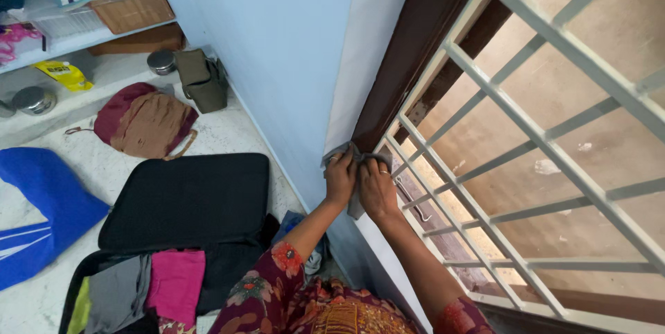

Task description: The person wipes the metal frame and bars of a window with a grey cloth, moving the cloth along different sections of the frame and between the white bars.

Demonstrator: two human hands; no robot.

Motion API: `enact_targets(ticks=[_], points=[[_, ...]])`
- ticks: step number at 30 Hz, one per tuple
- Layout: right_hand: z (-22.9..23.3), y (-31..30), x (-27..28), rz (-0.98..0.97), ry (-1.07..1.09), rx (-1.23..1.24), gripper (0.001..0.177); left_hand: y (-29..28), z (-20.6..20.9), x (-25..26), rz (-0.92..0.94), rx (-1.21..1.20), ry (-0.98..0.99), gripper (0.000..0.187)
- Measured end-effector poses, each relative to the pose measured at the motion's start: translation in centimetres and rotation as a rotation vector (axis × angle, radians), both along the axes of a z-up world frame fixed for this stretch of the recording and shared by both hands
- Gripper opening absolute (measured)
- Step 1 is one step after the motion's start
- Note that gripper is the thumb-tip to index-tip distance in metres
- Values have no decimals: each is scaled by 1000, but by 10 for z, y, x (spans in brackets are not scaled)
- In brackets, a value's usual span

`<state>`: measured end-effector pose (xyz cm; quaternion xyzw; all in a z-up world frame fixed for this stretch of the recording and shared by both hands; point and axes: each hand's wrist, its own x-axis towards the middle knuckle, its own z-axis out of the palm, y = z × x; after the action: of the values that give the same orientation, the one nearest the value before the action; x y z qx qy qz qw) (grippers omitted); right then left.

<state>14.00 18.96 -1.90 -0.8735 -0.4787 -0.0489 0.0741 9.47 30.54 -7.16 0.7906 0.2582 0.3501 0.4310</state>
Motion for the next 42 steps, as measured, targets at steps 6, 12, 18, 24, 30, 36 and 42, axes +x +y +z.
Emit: enact_targets(ticks=[6, 12, 18, 24, 30, 36, 42], points=[[39, -3, -9, 109, -98, 345, 51, 3, 78, -4, -22, 271, -376, 38], [86, -4, -23, 163, -281, 365, 65, 5, 140, 2, -13, 369, -454, 37], [93, 3, -35, 98, -221, 442, 65, 8, 144, 4, -25, 533, -406, 47], [115, 15, -34, 17, -8, 702, 69, 22, 180, 21, -75, 598, -477, 49], [143, 18, -36, 32, -37, 684, 69, 27, 209, 34, -53, 701, -518, 47], [205, 22, -13, 85, -52, 874, 68, 27, 268, 69, -144, 620, -679, 38], [224, 21, -2, 20, 46, 917, 71, 24, 267, 78, -186, 782, -553, 29]])
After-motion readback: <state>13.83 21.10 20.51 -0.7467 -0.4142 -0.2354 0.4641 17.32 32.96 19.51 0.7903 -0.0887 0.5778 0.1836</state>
